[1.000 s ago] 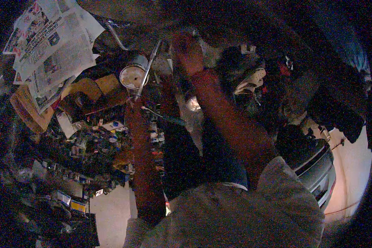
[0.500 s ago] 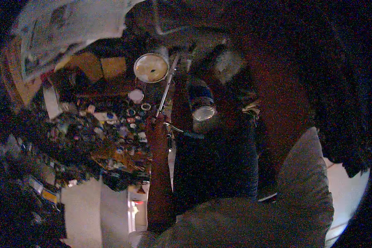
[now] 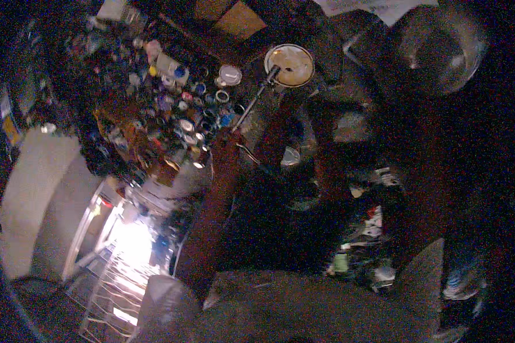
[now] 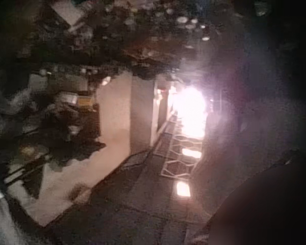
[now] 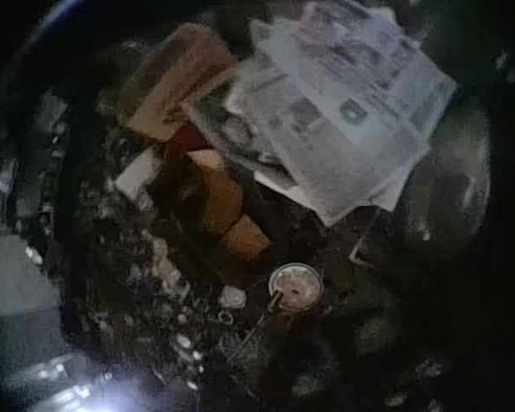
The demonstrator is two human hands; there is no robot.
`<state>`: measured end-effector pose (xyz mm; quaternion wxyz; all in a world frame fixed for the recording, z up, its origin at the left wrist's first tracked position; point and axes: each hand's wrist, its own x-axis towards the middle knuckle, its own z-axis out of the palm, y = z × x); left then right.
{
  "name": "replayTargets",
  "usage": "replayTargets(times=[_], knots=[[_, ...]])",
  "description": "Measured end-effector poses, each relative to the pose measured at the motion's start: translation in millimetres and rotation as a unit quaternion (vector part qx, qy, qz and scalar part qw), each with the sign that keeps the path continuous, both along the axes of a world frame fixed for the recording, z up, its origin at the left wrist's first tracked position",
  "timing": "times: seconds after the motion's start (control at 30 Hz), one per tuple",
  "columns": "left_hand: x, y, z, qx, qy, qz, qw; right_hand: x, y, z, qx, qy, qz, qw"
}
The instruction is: The person prepares a pneumatic air blow gun by attaching a socket, then walks to a white car with its hood open. They use the air blow gun to clean dust and debris from the engine bay, moving the nozzle across various components.
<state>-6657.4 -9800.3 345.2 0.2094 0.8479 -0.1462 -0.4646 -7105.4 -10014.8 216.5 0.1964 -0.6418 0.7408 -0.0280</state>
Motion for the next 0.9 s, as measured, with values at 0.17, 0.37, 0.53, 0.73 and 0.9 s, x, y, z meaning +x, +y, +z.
replayTargets(times=[0.17, 0.37, 0.53, 0.73, 0.9], knots=[[75, 62, -9, 0.088, -0.13, 0.011, 0.988, 180, 42, -9, 0.09, -0.205, 0.079, 0.971], [100, 221, 9, 0.089, -0.185, 0.078, 0.976, 221, 189, 24, 0.293, -0.302, 0.092, 0.903], [21, 364, 51, 0.277, -0.175, 0.03, 0.944, 122, 219, 76, 0.341, -0.269, 0.08, 0.897], [-126, 509, 69, 0.261, -0.149, 0.077, 0.951, 56, 182, 141, 0.322, -0.251, 0.117, 0.905], [-216, 556, 16, -0.018, -0.105, 0.264, 0.959, 34, 141, 195, 0.29, -0.238, 0.156, 0.914]])
